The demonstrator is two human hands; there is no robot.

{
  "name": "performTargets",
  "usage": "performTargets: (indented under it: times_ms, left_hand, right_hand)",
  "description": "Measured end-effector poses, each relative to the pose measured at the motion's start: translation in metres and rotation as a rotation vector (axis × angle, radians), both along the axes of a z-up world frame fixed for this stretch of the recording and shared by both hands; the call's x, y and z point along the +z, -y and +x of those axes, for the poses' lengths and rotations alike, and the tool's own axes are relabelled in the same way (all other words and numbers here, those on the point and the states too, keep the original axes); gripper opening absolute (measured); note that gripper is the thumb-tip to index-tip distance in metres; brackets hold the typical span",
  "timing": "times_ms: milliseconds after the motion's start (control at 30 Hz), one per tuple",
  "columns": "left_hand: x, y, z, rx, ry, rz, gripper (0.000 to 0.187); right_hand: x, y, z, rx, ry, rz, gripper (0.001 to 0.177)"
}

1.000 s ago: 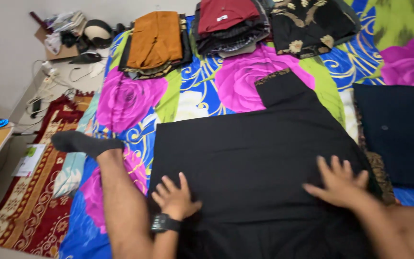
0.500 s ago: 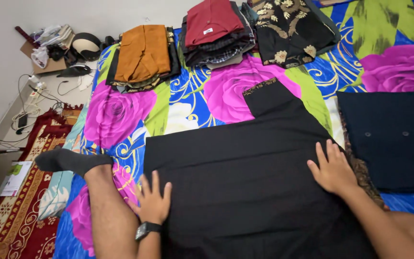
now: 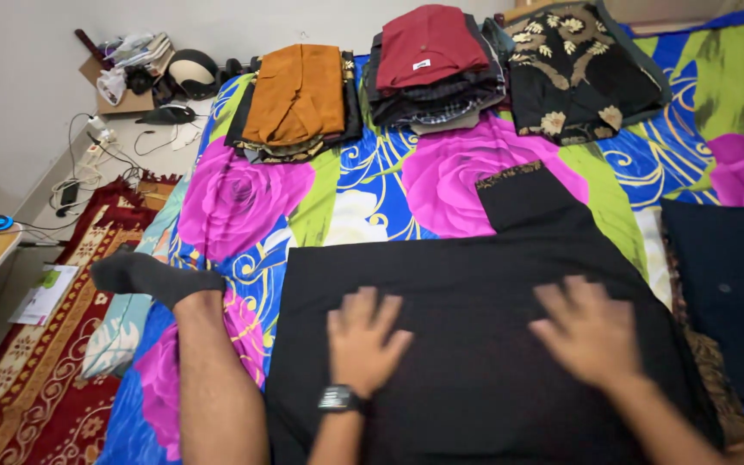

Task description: Folding various items of clothing including shirts and pants on a bed.

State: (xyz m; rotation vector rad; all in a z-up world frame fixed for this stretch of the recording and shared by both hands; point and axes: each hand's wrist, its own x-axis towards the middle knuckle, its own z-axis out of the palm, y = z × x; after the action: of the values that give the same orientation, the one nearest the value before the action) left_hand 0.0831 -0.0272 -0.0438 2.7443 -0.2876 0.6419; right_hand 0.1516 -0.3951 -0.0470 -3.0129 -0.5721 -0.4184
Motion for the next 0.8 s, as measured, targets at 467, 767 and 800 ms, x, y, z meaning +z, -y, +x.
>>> performTargets:
  times_ms: [467,767,800]
  left_hand:
    - [-0.029,0.072,0.098,-0.017,0.117,-0.019,0.048]
    - [0.019,0.004,0.130,0.461,-0.004,0.130,0.052]
    - [0.016,0.018,0.129,0.465,-0.013,0.134,0.052]
  right_hand:
    - [-0.050,-0.135,0.065,0.269,0.069,0.254,0.059]
    - [0.007,-0.105,0.105,-0.188,0.005,-0.167,0.066]
    - [0.008,-0.122,0.097,-0.183,-0.004,-0.166,0.066]
